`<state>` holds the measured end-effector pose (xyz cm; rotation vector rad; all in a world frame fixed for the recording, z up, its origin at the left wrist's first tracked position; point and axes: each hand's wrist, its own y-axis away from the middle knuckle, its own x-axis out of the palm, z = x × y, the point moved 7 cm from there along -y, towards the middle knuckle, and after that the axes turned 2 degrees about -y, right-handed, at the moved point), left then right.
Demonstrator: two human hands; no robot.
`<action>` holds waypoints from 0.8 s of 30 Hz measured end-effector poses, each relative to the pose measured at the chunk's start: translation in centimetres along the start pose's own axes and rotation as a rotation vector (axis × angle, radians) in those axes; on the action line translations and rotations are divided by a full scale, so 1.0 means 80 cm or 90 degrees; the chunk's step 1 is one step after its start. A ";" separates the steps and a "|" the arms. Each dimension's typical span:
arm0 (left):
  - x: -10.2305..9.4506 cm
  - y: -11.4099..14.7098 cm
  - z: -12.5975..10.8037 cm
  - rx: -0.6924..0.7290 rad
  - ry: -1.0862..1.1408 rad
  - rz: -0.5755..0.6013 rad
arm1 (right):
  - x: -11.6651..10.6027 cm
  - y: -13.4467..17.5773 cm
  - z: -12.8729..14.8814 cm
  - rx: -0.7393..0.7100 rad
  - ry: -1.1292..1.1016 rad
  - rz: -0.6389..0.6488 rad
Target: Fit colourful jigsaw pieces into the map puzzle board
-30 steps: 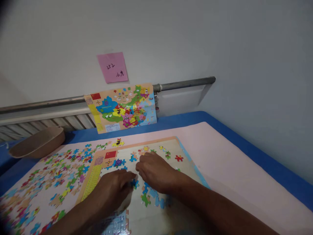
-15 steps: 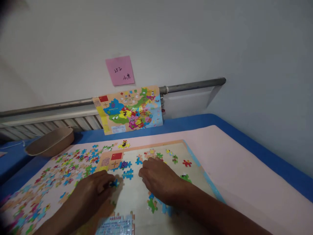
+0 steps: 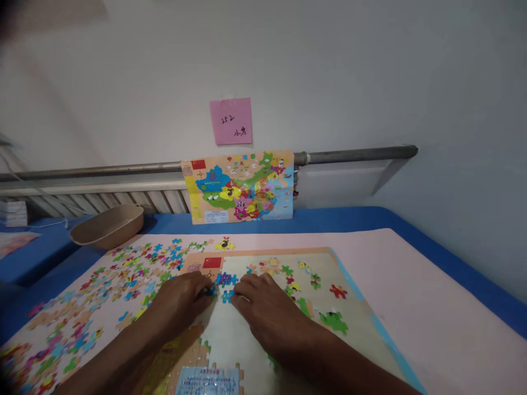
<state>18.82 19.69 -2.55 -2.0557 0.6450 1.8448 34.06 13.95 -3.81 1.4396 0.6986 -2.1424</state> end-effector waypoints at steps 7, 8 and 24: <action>0.011 -0.006 -0.002 0.005 0.012 0.003 | 0.008 0.002 0.000 -0.026 0.007 -0.013; 0.011 -0.006 -0.002 0.004 0.010 0.002 | 0.009 0.002 -0.001 -0.026 0.010 -0.016; 0.010 -0.011 -0.006 0.010 0.021 0.001 | 0.017 -0.002 -0.003 -0.024 0.031 -0.020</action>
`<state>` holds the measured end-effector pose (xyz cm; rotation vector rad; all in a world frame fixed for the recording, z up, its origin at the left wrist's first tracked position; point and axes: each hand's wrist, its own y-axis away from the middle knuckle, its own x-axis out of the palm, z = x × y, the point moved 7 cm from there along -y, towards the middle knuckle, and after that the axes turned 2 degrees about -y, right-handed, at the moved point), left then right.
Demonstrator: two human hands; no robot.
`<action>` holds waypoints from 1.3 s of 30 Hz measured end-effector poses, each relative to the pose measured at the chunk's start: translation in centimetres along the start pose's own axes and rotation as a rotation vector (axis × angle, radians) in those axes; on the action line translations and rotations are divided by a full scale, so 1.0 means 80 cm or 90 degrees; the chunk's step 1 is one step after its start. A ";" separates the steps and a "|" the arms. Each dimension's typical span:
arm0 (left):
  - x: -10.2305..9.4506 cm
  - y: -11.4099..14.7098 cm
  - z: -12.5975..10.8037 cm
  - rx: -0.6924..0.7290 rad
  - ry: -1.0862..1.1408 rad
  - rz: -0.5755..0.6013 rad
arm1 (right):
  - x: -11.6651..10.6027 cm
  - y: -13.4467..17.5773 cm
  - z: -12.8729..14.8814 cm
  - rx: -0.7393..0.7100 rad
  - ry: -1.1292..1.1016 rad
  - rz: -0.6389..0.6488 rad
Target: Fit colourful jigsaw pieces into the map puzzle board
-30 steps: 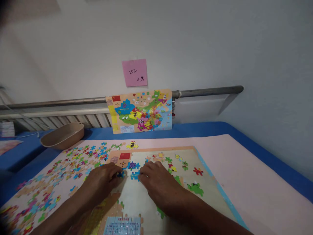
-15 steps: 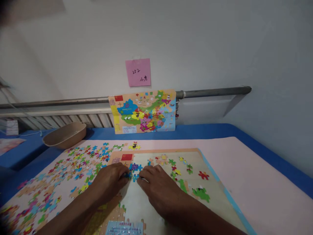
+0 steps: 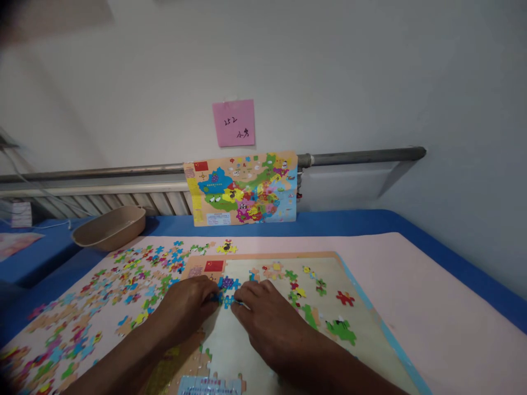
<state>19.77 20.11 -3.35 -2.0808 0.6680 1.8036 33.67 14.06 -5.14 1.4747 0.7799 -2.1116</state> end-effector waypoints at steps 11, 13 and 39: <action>-0.001 0.001 0.004 -0.004 -0.002 -0.004 | 0.000 0.002 0.000 -0.017 0.011 -0.033; 0.000 0.001 0.003 -0.006 -0.002 0.001 | 0.001 0.002 -0.001 -0.012 0.009 -0.020; -0.001 0.000 0.003 0.004 0.001 -0.002 | 0.003 0.003 -0.003 -0.018 0.021 -0.029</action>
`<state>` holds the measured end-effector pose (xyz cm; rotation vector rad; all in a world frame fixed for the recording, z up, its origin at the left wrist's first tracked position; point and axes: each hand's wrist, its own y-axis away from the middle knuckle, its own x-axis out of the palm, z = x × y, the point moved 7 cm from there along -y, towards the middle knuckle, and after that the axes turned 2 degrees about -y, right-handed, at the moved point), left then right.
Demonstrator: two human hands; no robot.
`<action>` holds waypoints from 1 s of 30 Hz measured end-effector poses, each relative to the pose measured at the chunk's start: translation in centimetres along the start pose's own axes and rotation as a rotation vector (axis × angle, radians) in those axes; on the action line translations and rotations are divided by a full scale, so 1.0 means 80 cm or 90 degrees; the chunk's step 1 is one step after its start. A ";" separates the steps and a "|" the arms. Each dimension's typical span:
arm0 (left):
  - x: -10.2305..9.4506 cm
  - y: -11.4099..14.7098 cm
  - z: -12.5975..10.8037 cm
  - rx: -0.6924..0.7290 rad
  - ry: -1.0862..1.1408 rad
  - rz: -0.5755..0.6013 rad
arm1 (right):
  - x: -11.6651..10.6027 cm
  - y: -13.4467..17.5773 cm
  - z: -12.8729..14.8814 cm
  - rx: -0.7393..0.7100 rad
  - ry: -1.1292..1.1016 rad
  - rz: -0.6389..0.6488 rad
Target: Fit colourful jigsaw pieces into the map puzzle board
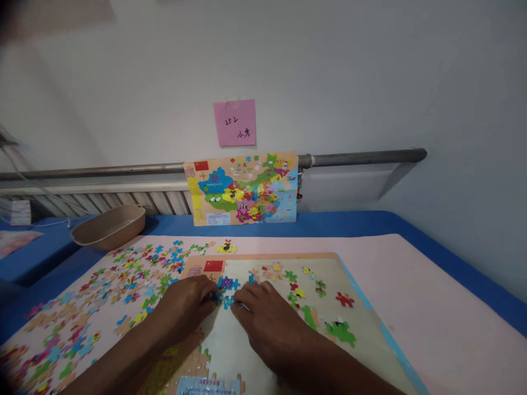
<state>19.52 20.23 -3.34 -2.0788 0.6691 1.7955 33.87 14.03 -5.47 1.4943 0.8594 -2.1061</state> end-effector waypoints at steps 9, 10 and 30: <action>0.000 0.010 0.002 0.004 -0.004 0.018 | -0.001 0.001 0.000 -0.003 -0.009 -0.004; 0.000 0.011 0.001 0.004 -0.008 0.016 | -0.001 0.001 0.000 -0.001 -0.012 -0.001; 0.001 0.018 -0.028 0.015 0.020 0.032 | -0.009 0.001 0.003 -0.001 -0.019 0.005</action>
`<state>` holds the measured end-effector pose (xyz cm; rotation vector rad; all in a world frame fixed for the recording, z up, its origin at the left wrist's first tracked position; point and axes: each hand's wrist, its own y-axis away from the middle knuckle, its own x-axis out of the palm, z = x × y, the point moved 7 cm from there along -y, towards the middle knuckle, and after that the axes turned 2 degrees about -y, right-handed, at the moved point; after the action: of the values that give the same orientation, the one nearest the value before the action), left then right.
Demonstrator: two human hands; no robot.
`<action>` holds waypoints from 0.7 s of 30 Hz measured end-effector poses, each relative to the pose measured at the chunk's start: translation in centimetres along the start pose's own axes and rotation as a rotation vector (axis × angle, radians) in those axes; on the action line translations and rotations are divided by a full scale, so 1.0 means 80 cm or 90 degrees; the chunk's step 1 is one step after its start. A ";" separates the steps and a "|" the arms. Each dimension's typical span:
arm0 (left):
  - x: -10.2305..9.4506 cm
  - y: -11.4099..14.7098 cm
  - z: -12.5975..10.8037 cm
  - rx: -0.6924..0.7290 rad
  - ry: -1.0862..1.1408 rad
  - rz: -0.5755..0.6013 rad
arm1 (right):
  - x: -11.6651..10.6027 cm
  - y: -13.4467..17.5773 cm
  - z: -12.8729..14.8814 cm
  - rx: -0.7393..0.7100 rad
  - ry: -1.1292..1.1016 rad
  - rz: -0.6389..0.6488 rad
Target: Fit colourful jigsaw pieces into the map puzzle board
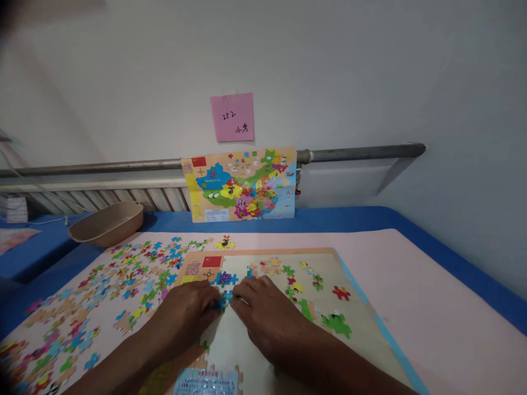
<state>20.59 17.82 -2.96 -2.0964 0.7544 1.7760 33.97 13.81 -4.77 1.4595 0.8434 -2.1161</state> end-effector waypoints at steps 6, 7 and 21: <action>0.003 0.001 0.002 -0.016 -0.003 0.006 | -0.001 0.000 0.001 -0.003 0.010 -0.006; 0.004 0.001 0.003 -0.022 -0.006 0.006 | -0.001 0.000 0.001 -0.002 0.012 -0.009; 0.014 0.003 0.003 -0.070 0.005 0.014 | -0.001 0.001 0.000 -0.002 0.010 0.009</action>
<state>20.40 17.54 -4.07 -2.1740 0.6991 1.8601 33.99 13.76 -4.72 1.4776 0.8395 -2.0950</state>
